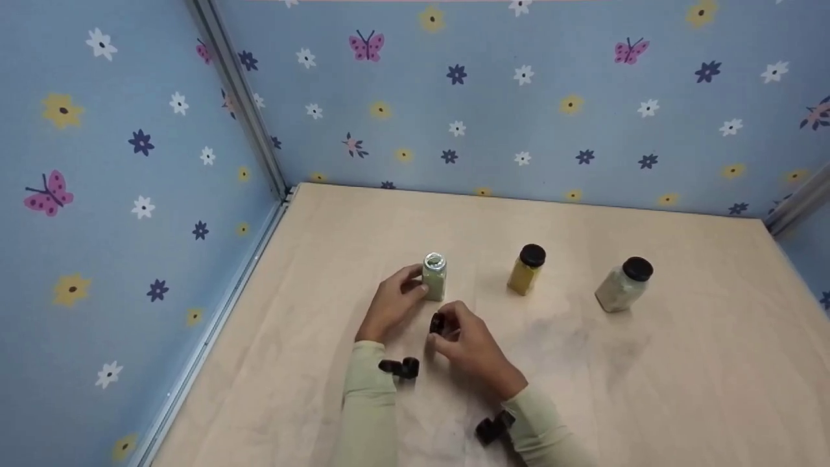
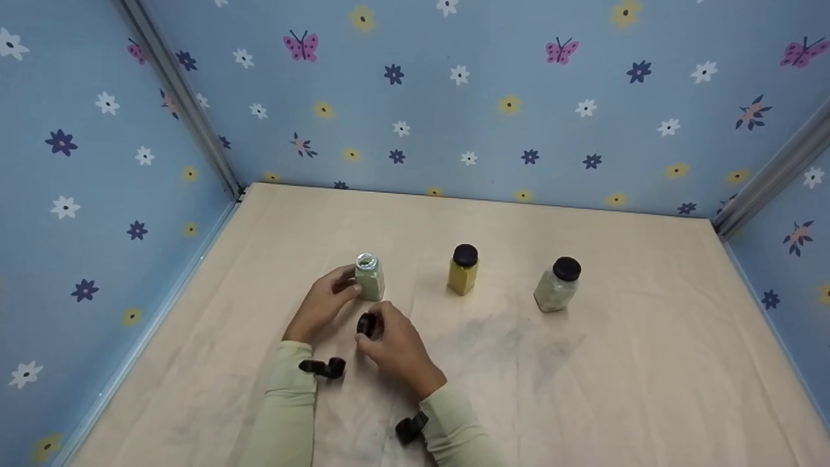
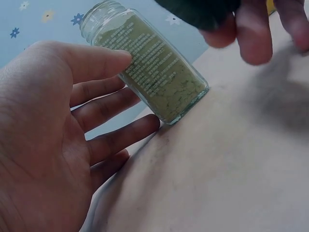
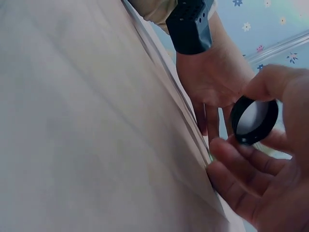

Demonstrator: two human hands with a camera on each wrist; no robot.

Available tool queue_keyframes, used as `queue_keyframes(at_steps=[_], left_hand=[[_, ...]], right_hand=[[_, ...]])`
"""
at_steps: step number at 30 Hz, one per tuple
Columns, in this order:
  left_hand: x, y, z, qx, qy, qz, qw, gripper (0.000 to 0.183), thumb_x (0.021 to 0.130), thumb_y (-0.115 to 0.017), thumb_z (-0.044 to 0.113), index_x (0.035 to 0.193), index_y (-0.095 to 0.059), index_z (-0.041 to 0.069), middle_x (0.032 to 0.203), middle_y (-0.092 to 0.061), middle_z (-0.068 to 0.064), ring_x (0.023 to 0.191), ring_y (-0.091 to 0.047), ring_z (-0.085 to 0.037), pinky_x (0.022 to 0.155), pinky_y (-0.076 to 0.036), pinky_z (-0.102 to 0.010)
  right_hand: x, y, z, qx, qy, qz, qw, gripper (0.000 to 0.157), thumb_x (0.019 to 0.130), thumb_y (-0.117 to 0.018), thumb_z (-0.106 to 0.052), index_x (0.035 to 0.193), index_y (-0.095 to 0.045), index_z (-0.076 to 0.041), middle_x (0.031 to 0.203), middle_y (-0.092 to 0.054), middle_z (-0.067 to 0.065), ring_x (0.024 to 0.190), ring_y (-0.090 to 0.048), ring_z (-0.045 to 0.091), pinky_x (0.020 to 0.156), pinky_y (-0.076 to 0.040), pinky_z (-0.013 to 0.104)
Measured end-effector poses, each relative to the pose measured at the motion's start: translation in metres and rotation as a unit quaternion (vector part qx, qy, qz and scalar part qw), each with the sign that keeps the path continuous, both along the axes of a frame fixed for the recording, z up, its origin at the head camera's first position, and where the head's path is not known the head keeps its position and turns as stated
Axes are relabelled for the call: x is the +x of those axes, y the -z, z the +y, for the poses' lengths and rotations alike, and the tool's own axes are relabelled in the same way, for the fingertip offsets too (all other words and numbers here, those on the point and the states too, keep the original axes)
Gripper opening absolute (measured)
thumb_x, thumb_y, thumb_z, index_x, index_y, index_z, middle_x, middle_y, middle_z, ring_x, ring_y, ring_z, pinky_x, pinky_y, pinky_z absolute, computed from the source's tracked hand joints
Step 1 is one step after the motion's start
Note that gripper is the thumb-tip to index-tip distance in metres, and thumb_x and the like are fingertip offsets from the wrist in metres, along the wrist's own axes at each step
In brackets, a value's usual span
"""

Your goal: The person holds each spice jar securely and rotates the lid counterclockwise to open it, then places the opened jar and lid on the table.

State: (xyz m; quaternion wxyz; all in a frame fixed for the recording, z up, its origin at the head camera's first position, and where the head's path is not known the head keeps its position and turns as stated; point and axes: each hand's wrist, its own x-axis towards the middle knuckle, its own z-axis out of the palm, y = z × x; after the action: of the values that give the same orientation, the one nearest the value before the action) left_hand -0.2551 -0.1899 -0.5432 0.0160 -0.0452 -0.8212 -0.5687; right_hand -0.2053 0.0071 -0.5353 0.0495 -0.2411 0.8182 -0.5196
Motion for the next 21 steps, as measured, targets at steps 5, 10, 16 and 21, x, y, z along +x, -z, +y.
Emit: queue_keyframes(at_steps=[5,10,16,21], left_hand=[[0.0008,-0.0017,-0.0006,-0.002,-0.002,-0.006,1.0,0.045,0.097,-0.064,0.021,0.142,-0.057,0.017,0.14,-0.059,0.0,0.122,-0.059,-0.016,0.106,-0.042,-0.035],[0.0013,-0.0033,-0.0012,-0.001,-0.003,-0.013,0.9999,0.046,0.097,-0.065,0.021,0.142,-0.057,0.017,0.14,-0.059,0.0,0.122,-0.059,-0.017,0.106,-0.043,-0.035],[-0.0005,-0.0038,-0.0023,0.001,-0.005,-0.01,0.9999,0.045,0.097,-0.065,0.02,0.141,-0.058,0.018,0.138,-0.06,0.0,0.121,-0.059,-0.016,0.105,-0.044,-0.035],[-0.001,-0.0019,0.0008,0.001,0.0,-0.01,1.0,0.045,0.097,-0.064,0.019,0.141,-0.057,0.016,0.139,-0.059,-0.001,0.122,-0.059,-0.017,0.106,-0.043,-0.034]], right_hand=[[0.0011,0.0005,-0.0049,0.019,-0.011,0.019,1.0,0.032,0.088,-0.074,-0.012,0.115,-0.057,-0.009,0.099,-0.062,0.007,0.09,-0.061,0.022,0.08,-0.053,0.035],[0.0018,0.0003,-0.0064,0.065,0.0,0.055,0.996,0.037,0.087,-0.075,-0.014,0.12,-0.059,-0.006,0.104,-0.062,0.006,0.093,-0.059,0.019,0.083,-0.051,0.037],[0.0015,-0.0004,-0.0085,0.119,0.011,0.088,0.989,0.045,0.087,-0.076,-0.017,0.127,-0.061,-0.004,0.107,-0.062,0.007,0.095,-0.058,0.018,0.084,-0.05,0.038],[0.0046,0.0009,-0.0075,0.149,0.011,0.102,0.984,0.05,0.084,-0.078,-0.017,0.129,-0.062,-0.004,0.105,-0.062,0.007,0.092,-0.059,0.018,0.082,-0.052,0.039]])
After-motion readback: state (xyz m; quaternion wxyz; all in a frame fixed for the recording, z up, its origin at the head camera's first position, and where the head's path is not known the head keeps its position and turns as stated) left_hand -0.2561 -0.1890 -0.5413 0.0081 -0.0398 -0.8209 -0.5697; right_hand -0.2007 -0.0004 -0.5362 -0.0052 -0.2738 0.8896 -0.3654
